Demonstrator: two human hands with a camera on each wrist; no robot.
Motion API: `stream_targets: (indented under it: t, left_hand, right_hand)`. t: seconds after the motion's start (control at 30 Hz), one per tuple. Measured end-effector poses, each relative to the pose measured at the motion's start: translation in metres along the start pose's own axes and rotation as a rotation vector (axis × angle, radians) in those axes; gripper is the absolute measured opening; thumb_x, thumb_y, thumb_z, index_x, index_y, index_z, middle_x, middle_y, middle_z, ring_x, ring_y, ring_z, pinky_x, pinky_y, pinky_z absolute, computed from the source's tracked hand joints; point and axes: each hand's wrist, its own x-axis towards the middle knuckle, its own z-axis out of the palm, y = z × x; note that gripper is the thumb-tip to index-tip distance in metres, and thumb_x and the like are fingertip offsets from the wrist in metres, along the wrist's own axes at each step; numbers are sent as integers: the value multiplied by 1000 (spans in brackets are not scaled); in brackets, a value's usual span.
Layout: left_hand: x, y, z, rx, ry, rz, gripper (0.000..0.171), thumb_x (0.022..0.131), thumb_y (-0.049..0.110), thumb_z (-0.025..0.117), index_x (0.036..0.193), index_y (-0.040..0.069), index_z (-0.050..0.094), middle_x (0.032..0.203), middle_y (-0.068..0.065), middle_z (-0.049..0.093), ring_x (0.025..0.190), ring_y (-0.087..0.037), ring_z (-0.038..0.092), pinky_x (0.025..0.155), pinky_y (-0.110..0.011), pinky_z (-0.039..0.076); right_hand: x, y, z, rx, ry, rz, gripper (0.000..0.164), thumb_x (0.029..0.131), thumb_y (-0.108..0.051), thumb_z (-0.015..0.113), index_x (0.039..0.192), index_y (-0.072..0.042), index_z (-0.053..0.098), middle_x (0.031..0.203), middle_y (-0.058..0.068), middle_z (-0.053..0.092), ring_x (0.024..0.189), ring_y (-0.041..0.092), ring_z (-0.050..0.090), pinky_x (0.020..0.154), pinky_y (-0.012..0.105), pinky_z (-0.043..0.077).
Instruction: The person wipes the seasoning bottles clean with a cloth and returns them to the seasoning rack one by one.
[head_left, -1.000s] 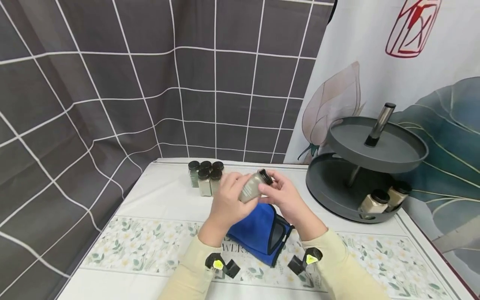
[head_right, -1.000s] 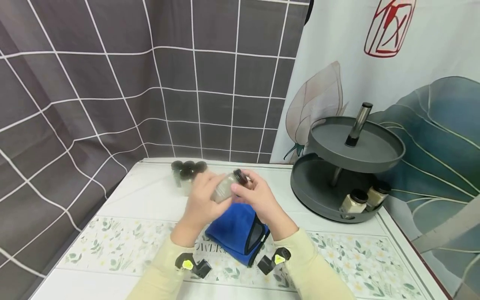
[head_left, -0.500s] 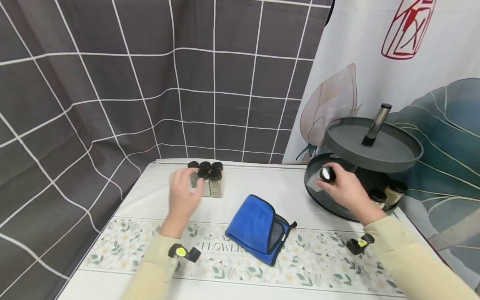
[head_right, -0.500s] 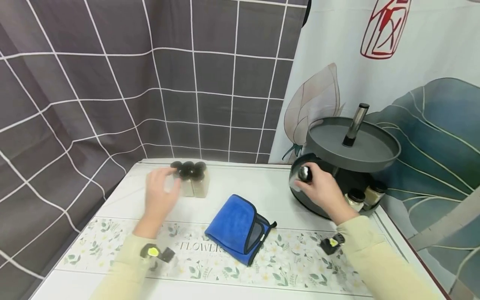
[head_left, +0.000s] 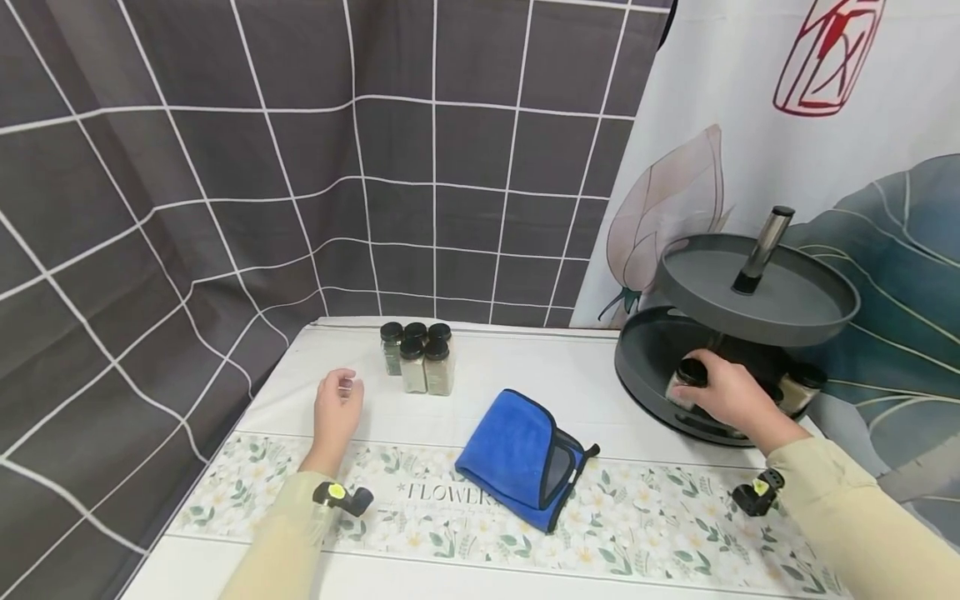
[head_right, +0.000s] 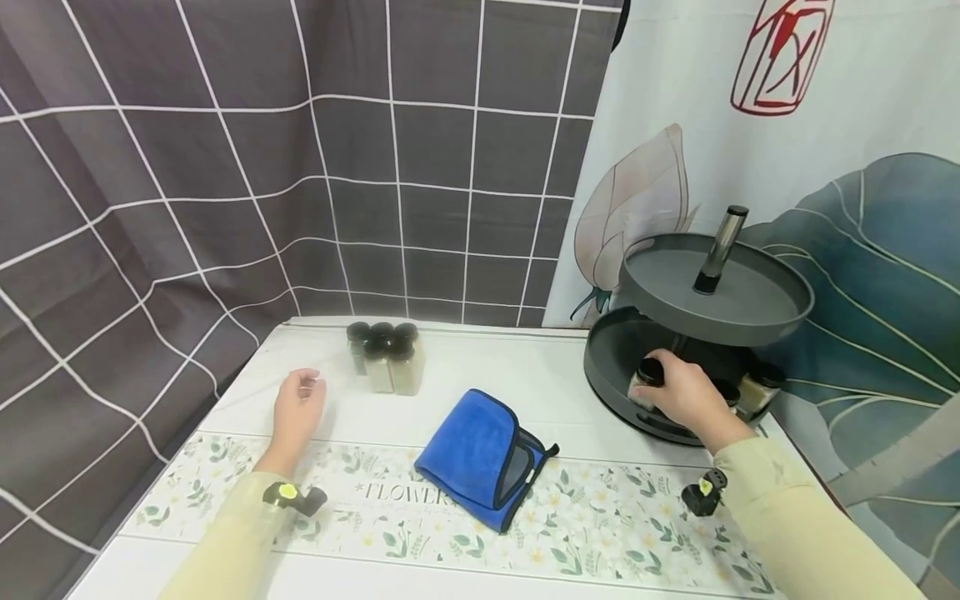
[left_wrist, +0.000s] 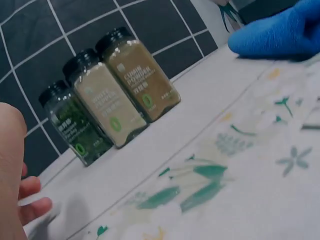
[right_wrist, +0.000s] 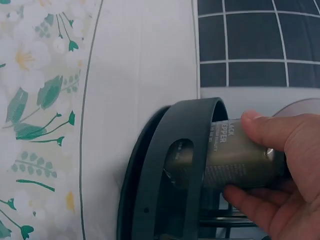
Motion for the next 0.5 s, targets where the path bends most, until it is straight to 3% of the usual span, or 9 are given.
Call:
stream_targets:
  t: [0.27, 0.5]
  left_hand:
    - [1, -10, 5, 27, -71, -53, 33, 102, 17, 49, 129, -3, 52, 116, -23, 57, 109, -39, 58, 97, -51, 47]
    - [2, -5, 11, 31, -104, -70, 35, 102, 19, 50, 130, -2, 52, 116, -23, 59, 110, -38, 58, 98, -50, 47]
  right_hand:
    - [7, 3, -3, -4, -79, 23, 86, 91, -39, 75, 145, 14, 35, 140, 44, 39, 120, 61, 46, 86, 66, 47]
    - [3, 14, -11, -34, -130, -7, 88, 89, -46, 75, 145, 11, 37, 142, 43, 39, 121, 61, 44, 86, 65, 47]
